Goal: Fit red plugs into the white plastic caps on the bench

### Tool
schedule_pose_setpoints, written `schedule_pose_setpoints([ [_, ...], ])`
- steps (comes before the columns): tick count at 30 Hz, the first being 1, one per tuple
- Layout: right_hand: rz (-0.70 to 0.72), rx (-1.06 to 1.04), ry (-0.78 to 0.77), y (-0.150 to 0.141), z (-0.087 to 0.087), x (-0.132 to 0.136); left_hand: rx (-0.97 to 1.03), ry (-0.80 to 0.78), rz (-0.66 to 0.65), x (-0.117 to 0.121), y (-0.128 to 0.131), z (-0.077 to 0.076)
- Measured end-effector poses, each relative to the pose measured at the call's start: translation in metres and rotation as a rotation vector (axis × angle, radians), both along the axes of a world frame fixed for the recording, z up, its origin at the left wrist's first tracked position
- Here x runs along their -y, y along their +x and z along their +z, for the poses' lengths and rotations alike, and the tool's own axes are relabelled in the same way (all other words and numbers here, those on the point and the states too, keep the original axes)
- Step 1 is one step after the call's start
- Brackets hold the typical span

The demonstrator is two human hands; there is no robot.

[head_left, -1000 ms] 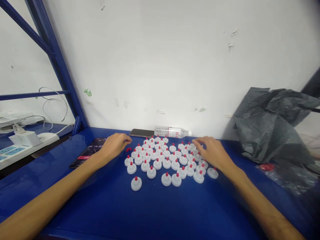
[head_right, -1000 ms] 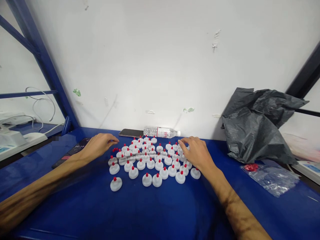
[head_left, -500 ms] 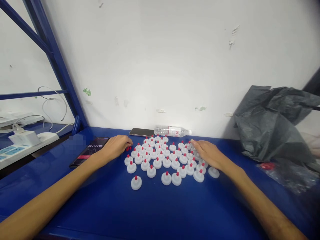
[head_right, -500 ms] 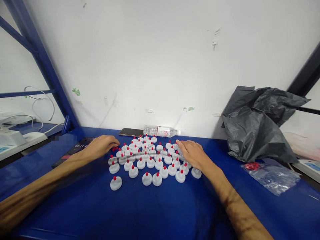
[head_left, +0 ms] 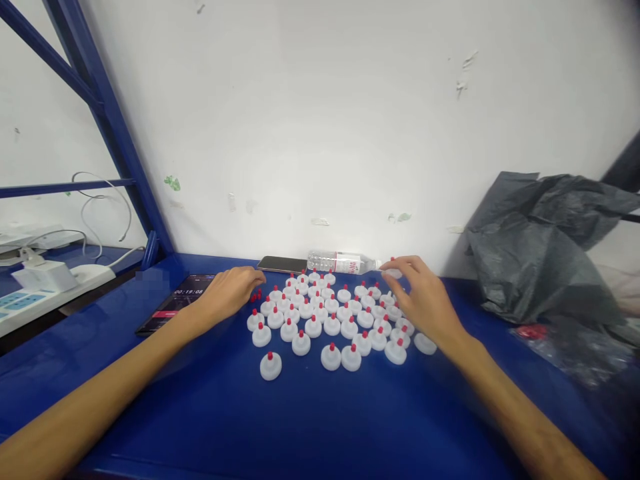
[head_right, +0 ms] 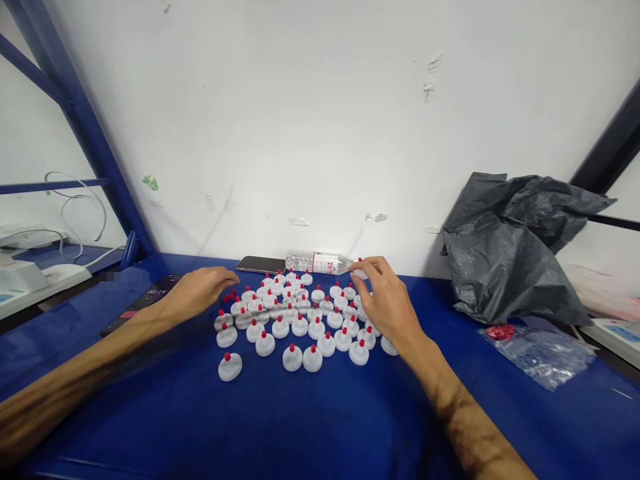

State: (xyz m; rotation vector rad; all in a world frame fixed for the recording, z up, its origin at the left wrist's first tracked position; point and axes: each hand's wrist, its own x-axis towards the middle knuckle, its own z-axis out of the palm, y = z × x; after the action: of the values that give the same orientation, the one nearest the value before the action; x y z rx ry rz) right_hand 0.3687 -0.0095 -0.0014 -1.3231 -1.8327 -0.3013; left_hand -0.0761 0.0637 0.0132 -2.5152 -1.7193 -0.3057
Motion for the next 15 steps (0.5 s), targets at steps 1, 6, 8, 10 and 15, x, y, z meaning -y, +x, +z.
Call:
schedule_pose_setpoints([
  [1, 0.05, 0.011, 0.017, -0.006, -0.001, 0.003, 0.003, 0.01, 0.008, 0.002, 0.002, 0.001],
  [6, 0.273, 0.113, 0.086, -0.043, -0.011, 0.013, 0.161, 0.264, -0.19, 0.017, 0.013, -0.006],
  [8, 0.35, 0.135, 0.121, -0.059, -0.015, 0.018, 0.213, 0.394, -0.351, 0.025, 0.019, -0.013],
  [10, 0.433, 0.14, 0.13, -0.073, -0.017, 0.022, 0.248, 0.477, -0.484, 0.034, 0.027, -0.019],
  [15, 0.572, 0.127, 0.184, -0.096, -0.015, 0.031, 0.303, 0.448, -0.662, 0.053, 0.044, -0.031],
])
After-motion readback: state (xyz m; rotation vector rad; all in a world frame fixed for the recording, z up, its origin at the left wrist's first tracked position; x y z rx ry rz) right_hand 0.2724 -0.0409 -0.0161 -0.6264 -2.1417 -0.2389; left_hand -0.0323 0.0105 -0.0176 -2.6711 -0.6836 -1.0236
